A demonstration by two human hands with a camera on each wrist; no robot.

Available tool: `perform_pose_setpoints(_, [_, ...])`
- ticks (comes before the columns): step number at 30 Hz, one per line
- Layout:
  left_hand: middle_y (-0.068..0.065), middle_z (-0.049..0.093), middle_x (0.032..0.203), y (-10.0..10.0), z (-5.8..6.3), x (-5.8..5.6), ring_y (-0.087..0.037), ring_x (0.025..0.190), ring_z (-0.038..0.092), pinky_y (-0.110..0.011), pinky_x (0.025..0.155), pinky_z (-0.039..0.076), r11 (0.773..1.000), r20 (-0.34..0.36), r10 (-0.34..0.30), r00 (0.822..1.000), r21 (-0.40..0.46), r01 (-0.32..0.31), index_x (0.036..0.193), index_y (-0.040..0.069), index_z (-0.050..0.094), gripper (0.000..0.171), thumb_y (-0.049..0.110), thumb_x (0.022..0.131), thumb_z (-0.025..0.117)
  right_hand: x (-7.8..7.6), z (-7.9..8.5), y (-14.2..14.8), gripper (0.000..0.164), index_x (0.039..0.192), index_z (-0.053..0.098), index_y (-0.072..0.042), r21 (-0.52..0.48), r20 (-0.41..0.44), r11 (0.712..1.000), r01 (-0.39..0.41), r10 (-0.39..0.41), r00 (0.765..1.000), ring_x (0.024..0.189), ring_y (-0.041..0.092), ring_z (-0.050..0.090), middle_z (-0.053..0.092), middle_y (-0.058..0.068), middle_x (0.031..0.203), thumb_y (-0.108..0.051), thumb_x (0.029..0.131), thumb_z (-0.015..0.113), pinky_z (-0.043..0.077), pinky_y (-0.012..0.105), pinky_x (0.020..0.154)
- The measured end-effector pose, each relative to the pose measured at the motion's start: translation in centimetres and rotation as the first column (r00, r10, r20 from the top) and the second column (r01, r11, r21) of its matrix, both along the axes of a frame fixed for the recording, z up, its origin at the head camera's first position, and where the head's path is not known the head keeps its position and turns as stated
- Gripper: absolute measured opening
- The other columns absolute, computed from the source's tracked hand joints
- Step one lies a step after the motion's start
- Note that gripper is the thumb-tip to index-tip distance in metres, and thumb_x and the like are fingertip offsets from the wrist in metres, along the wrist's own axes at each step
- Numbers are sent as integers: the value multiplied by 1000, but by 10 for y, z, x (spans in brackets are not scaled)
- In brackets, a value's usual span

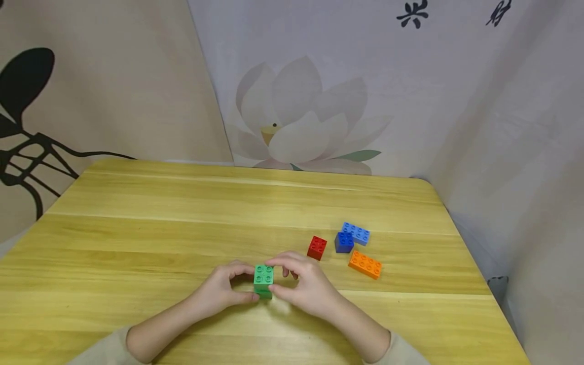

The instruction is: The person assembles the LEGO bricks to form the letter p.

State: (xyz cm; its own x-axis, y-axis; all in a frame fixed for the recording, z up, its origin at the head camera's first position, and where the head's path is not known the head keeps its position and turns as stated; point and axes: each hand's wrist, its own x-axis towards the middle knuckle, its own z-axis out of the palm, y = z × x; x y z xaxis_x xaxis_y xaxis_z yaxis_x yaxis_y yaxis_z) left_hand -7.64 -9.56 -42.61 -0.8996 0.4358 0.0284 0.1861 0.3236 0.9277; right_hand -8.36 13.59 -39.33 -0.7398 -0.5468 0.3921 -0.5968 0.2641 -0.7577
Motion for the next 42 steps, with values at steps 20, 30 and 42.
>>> perform_pose_setpoints(20, [0, 63, 109, 1, -1, 0, -20, 105, 56, -45, 95, 44, 1000, -13, -4, 1000, -7, 4, 108, 9, 68, 41, 19, 72, 85, -3, -4, 2, 39, 118, 66, -10, 34, 9, 999, -14, 14, 1000, 76, 13, 53, 65, -1, 113, -12, 81, 77, 47, 25, 62])
perform_pose_setpoints(30, [1, 63, 109, 1, -1, 1, -19, 105, 56, -45, 96, 43, 1000, -6, -10, 1000, 4, 10, 107, 11, 69, 39, 20, 72, 85, -4, -3, 3, 40, 119, 65, -16, 77, -24, 996, -36, 38, 999, 74, 7, 50, 64, -8, 113, -13, 81, 76, 47, 24, 60])
perform_pose_setpoints(42, [2, 64, 109, 0, -2, 0, -18, 104, 57, -45, 95, 44, 1000, -29, -5, 1000, 3, 5, 106, 13, 70, 38, 20, 72, 85, -3, -2, 3, 36, 116, 67, -11, 87, -21, 996, -37, 39, 999, 66, 8, 49, 65, -2, 106, -11, 81, 76, 44, 22, 55])
